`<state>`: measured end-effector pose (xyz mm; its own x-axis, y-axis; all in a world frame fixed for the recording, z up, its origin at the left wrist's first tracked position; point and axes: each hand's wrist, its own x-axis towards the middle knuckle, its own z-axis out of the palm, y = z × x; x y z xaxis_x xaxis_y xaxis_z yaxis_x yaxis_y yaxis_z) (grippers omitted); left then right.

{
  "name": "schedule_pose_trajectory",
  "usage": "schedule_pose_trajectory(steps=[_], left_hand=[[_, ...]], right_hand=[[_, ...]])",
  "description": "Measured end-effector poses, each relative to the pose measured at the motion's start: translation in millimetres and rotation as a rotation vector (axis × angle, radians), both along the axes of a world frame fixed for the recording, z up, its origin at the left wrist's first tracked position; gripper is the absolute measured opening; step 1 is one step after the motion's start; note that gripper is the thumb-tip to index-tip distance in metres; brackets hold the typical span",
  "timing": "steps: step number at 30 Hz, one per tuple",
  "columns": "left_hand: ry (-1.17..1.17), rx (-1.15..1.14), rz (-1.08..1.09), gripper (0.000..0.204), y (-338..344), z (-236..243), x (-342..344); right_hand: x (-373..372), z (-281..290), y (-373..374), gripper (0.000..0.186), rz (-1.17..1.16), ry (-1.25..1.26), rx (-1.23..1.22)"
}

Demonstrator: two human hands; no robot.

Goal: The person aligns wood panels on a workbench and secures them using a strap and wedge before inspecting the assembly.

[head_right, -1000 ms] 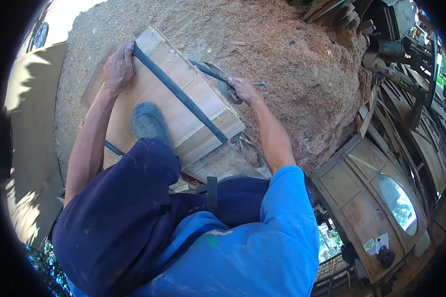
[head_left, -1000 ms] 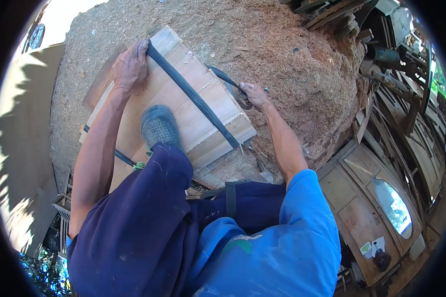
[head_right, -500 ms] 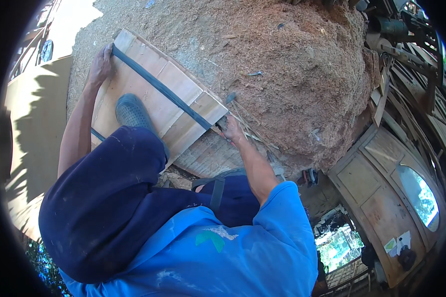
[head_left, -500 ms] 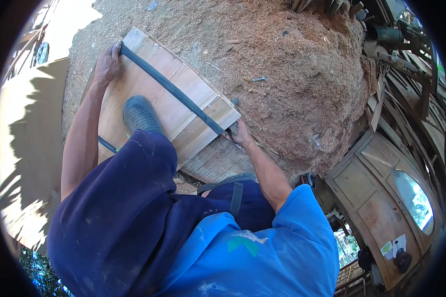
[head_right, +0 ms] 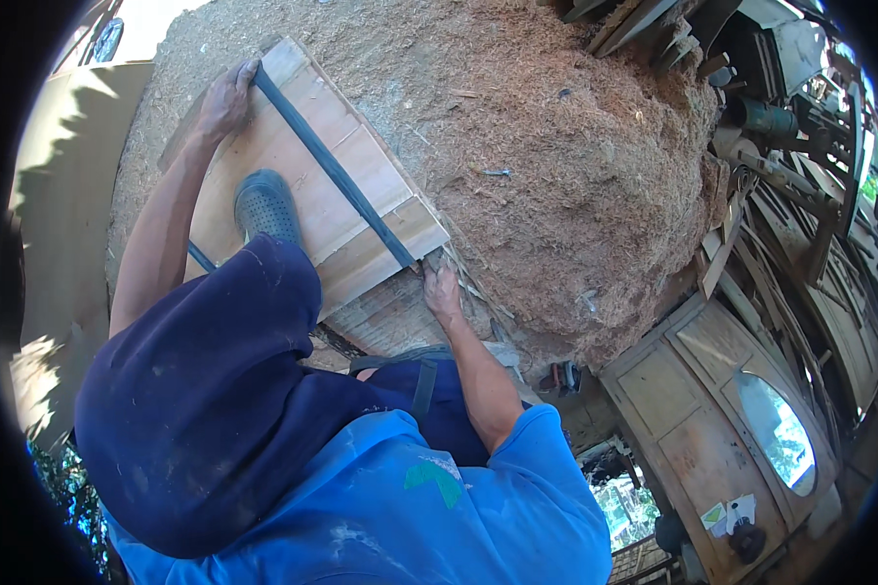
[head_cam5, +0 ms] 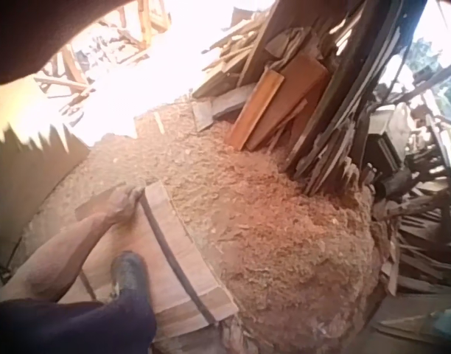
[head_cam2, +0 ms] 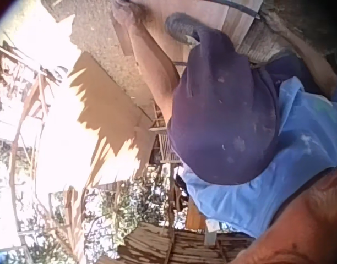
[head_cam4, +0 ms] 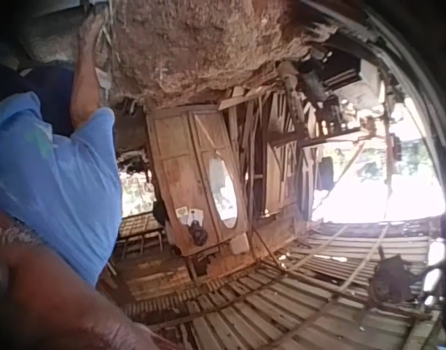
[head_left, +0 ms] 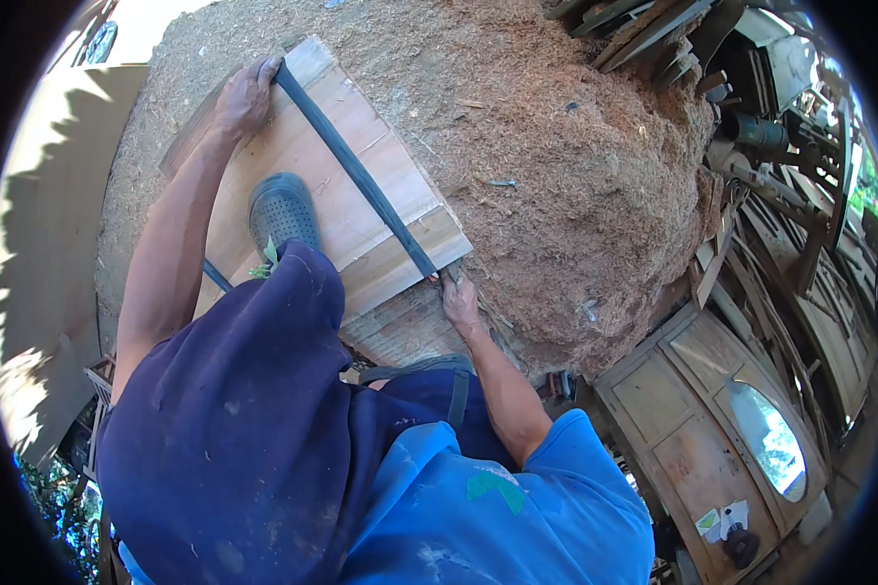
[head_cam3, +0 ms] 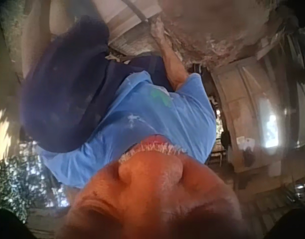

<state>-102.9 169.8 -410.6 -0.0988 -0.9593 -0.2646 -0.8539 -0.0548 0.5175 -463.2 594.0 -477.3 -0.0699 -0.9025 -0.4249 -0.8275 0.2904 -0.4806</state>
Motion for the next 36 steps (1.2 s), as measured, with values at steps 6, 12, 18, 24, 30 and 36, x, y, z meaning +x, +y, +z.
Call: schedule_pose_trajectory(steps=[6,12,18,24,30,36], left_hand=[[-0.066,-0.016,0.027,0.045,21.3,3.5,23.2],[-0.192,-0.059,-0.01,0.041,21.7,-1.0,-12.9],[-0.085,-0.276,0.067,0.029,27.7,18.2,-6.1],[-0.022,-0.24,0.059,0.027,21.8,25.3,-4.8],[0.028,-0.301,0.094,0.02,26.8,18.7,12.8],[0.087,-0.298,0.109,0.017,29.3,26.7,6.6]], right_hand=[[50.9,85.0,-38.0,0.042,-0.305,-0.215,0.298],[21.8,188.5,-103.3,0.029,0.241,0.022,0.435],[26.2,254.3,-213.6,0.021,0.978,-0.008,0.409],[64.3,319.0,-312.4,0.015,1.39,0.009,0.225],[121.4,361.9,-386.6,0.014,1.6,0.13,0.194],[166.2,385.5,-441.9,0.015,1.771,0.26,0.04]])
